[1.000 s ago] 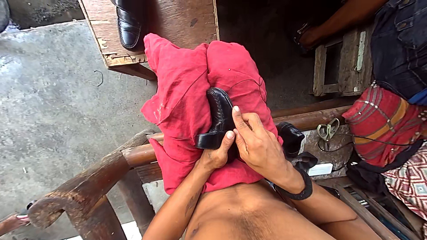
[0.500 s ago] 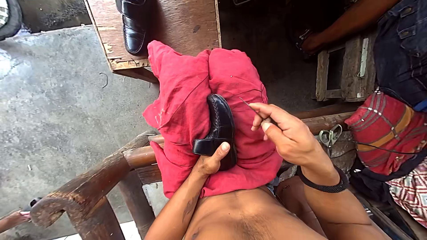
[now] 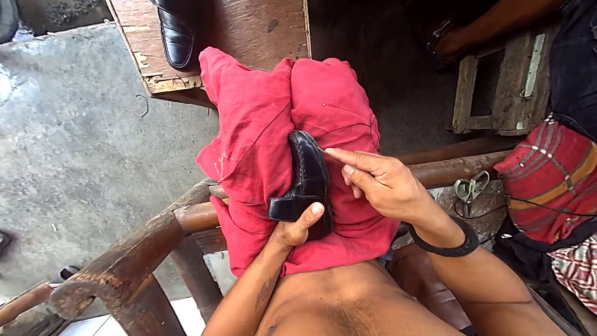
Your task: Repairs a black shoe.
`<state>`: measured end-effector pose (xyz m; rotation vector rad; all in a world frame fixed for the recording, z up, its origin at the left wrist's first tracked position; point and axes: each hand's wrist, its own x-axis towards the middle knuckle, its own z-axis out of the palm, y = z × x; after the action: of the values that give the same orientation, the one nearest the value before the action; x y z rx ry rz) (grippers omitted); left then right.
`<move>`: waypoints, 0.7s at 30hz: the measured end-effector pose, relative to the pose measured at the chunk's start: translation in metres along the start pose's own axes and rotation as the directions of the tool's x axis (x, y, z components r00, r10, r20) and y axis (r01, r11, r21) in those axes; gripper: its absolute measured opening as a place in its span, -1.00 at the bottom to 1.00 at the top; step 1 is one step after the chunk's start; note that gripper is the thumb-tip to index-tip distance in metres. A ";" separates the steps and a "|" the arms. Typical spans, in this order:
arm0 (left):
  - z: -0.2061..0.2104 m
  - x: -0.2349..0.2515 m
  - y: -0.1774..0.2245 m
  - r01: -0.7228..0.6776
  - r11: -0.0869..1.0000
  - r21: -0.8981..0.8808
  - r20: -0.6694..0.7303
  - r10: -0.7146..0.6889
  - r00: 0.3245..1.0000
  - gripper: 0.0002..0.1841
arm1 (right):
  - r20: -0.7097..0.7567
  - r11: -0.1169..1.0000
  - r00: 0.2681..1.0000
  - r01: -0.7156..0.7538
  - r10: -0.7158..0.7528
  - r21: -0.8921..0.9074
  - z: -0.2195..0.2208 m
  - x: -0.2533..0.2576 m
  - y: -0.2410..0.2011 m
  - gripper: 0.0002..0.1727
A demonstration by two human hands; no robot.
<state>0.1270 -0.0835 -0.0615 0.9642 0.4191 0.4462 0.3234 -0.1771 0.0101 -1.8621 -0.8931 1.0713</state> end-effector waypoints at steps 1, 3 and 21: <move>0.000 0.000 -0.001 -0.002 1.000 0.004 0.000 0.002 1.000 -0.74 | 0.014 0.998 1.000 0.010 -0.009 -0.054 -0.002 0.001 -0.001 -0.54; 0.000 0.000 -0.001 -0.004 1.000 0.018 -0.001 0.004 1.000 -0.75 | 0.056 0.967 0.997 0.063 -0.051 -0.245 -0.010 0.004 -0.007 -0.51; 0.002 0.003 -0.004 0.032 0.988 0.148 0.011 -0.034 0.999 -0.62 | 0.740 0.532 0.637 0.558 0.218 -0.637 -0.062 0.131 -0.110 -0.73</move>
<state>0.1317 -0.0851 -0.0642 1.1020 0.4604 0.3828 0.4103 -0.0351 0.0827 -1.8695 -2.4707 1.4474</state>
